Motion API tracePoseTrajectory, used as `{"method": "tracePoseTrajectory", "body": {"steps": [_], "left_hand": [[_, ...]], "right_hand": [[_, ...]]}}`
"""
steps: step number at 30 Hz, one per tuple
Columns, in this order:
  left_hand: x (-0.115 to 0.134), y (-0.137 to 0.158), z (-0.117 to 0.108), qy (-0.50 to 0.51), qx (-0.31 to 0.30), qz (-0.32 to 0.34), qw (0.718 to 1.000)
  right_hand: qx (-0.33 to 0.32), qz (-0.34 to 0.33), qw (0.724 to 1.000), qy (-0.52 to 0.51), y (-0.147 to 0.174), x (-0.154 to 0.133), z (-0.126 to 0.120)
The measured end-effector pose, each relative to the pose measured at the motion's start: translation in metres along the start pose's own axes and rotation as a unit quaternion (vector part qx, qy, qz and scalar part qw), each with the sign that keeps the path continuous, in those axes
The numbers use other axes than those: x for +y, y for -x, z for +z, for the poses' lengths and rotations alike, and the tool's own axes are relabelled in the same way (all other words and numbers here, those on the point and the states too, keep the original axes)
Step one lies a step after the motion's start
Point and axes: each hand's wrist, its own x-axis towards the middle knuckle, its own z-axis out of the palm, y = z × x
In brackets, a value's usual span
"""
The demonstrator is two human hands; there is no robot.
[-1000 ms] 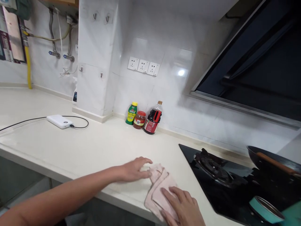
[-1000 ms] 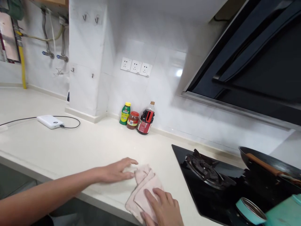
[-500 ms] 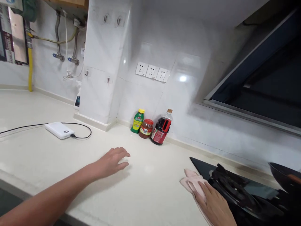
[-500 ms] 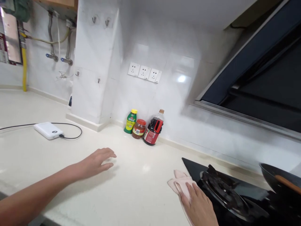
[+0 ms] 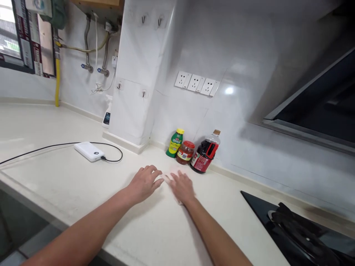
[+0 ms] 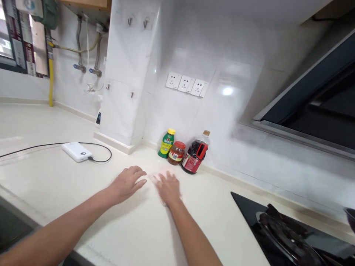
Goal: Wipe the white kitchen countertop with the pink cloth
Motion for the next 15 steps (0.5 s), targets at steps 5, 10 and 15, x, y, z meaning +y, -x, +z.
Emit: {"method": "tracePoseTrajectory", "body": {"steps": [5, 10, 15], "left_hand": [[-0.015, 0.000, -0.010, 0.086, 0.063, -0.088, 0.990], [-0.030, -0.003, -0.016, 0.124, 0.073, -0.153, 0.978], [-0.030, 0.000, -0.006, 0.130, 0.031, -0.156, 0.979]], "right_hand": [[-0.010, -0.195, 0.977, -0.083, 0.032, -0.129, -0.035], [-0.021, -0.315, 0.936, -0.157, 0.110, -0.136, -0.054], [-0.025, -0.165, 0.982, -0.085, 0.128, -0.019, -0.039]]}}
